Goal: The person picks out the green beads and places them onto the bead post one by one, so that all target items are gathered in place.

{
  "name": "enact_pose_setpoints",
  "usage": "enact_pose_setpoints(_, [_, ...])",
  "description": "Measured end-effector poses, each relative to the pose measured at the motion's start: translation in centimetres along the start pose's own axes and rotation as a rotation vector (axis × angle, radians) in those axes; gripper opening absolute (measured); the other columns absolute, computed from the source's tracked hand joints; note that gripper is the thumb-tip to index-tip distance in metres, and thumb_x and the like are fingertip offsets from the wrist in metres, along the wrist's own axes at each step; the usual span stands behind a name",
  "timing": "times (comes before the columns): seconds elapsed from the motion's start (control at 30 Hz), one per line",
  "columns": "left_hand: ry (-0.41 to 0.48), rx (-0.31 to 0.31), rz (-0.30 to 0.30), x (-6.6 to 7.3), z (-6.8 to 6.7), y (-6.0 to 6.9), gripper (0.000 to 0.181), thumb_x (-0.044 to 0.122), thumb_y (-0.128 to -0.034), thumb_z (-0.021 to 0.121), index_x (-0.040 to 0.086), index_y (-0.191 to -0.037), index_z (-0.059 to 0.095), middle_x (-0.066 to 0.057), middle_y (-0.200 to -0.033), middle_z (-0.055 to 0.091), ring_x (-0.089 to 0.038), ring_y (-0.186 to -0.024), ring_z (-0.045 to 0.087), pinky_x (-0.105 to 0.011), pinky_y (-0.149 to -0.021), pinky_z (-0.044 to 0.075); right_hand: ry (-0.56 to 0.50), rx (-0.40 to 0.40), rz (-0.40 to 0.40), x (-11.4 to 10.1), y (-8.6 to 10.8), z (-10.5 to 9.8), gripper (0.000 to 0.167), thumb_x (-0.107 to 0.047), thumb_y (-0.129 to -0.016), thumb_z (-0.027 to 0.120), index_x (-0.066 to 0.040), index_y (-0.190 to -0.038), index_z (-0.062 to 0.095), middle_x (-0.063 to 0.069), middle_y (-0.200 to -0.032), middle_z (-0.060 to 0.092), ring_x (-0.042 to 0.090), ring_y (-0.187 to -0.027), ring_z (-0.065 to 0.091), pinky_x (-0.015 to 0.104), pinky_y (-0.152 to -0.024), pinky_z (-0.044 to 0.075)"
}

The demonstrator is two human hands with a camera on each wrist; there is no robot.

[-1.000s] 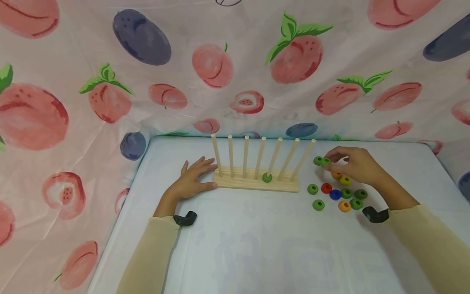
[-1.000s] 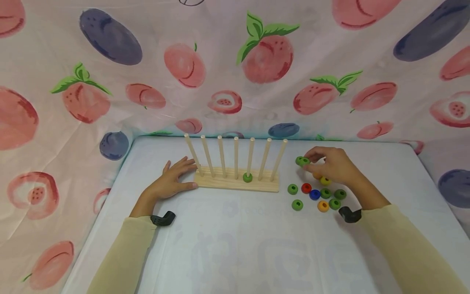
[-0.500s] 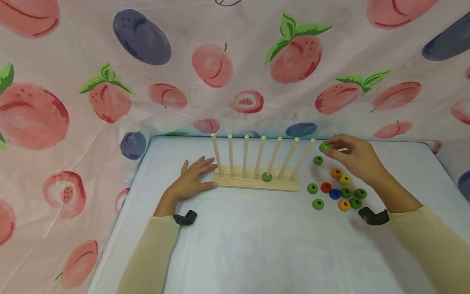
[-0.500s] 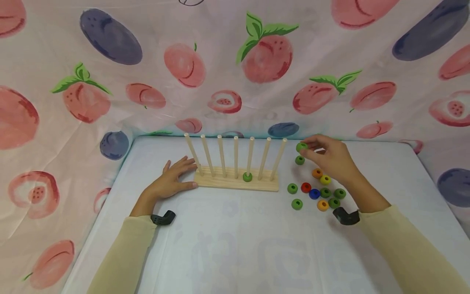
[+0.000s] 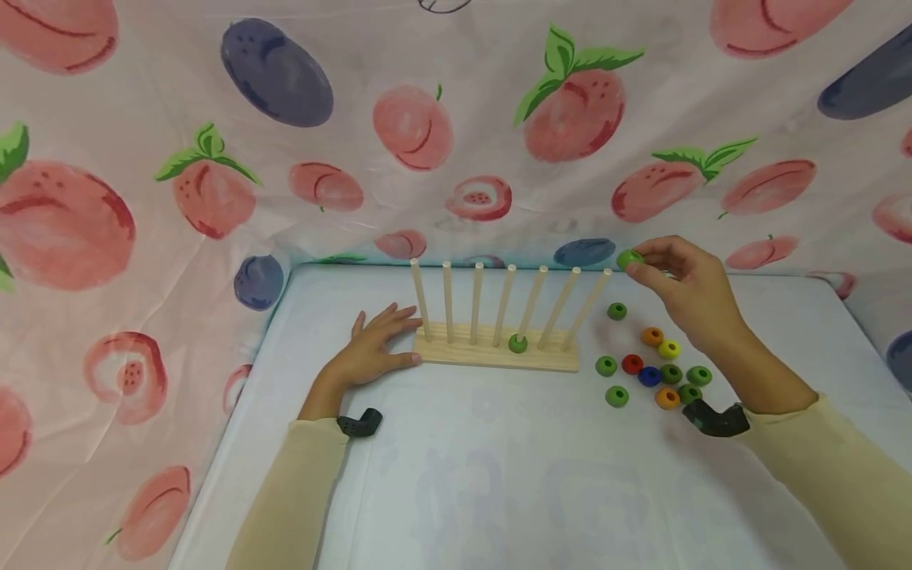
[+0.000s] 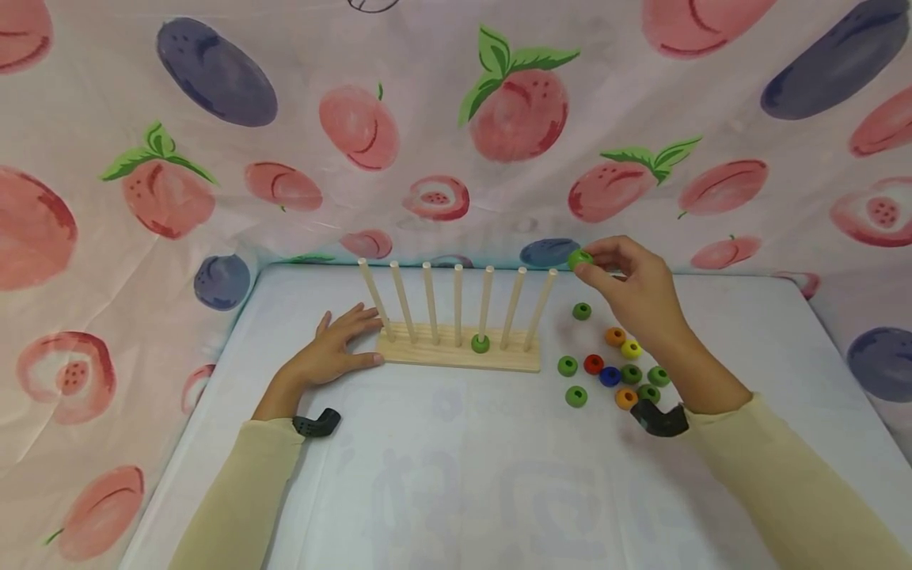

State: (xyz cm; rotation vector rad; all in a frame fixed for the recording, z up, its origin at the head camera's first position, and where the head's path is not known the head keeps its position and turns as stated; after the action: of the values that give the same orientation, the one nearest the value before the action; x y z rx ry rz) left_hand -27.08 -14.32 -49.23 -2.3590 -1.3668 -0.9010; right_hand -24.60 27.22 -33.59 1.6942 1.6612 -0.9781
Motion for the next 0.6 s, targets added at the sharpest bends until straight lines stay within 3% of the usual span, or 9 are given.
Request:
enact_pose_setpoints(0.1, [-0.002, -0.002, -0.003, 0.0, 0.0, 0.0, 0.070, 0.050, -0.0909, 0.074, 0.021, -0.151, 0.052, 0.002, -0.168, 0.032, -0.026, -0.161, 0.011, -0.064, -0.122, -0.014, -0.045, 0.011, -0.024, -1.2, 0.1, 0.2, 0.035, -0.037, -0.100, 0.066, -0.015, -0.127, 0.063, -0.013, -0.109, 0.065, 0.005, -0.109, 0.058, 0.030, -0.105, 0.044])
enact_pose_setpoints(0.23, [-0.012, 0.000, -0.003, -0.1, -0.1, 0.0, 0.069, 0.050, -0.0910, 0.074, 0.021, -0.150, 0.052, 0.002, -0.168, 0.032, -0.026, -0.161, 0.011, -0.064, -0.122, -0.013, -0.119, 0.024, -0.081, -3.2, 0.4, 0.5, 0.030, -0.029, -0.101, 0.066, -0.014, -0.127, 0.064, -0.010, -0.110, 0.064, 0.008, -0.108, 0.060, 0.011, -0.092, 0.048])
enact_pose_setpoints(0.37, [-0.012, 0.002, -0.002, 0.0, -0.1, 0.0, 0.069, 0.050, -0.0908, 0.074, 0.021, -0.150, 0.053, 0.003, -0.168, 0.032, -0.026, -0.161, 0.011, -0.064, -0.122, -0.013, -0.210, 0.020, -0.166, -5.3, 0.8, 0.9, 0.026, -0.018, -0.099, 0.067, -0.009, -0.124, 0.066, -0.008, -0.108, 0.066, 0.010, -0.103, 0.063, 0.011, -0.088, 0.052])
enact_pose_setpoints(0.6, [0.001, -0.003, -0.009, 0.1, -0.1, 0.0, 0.069, 0.048, -0.0906, 0.074, 0.021, -0.150, 0.053, 0.002, -0.167, 0.033, -0.026, -0.161, 0.011, -0.063, -0.122, -0.014, -0.207, -0.021, -0.252, -7.8, 1.1, 2.4, 0.028, -0.015, -0.097, 0.071, -0.008, -0.123, 0.067, -0.004, -0.112, 0.068, 0.012, -0.104, 0.065, 0.014, -0.088, 0.052])
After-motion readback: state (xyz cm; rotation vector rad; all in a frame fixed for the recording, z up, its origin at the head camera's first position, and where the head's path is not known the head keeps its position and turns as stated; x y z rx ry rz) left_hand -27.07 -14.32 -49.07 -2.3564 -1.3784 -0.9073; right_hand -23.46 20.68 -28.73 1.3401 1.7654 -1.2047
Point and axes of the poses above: each hand's wrist, its own y-axis away from the middle knuckle, its own z-axis out of the palm, x = y × z, the point moved 10 cm from there along -y, towards the middle knuckle
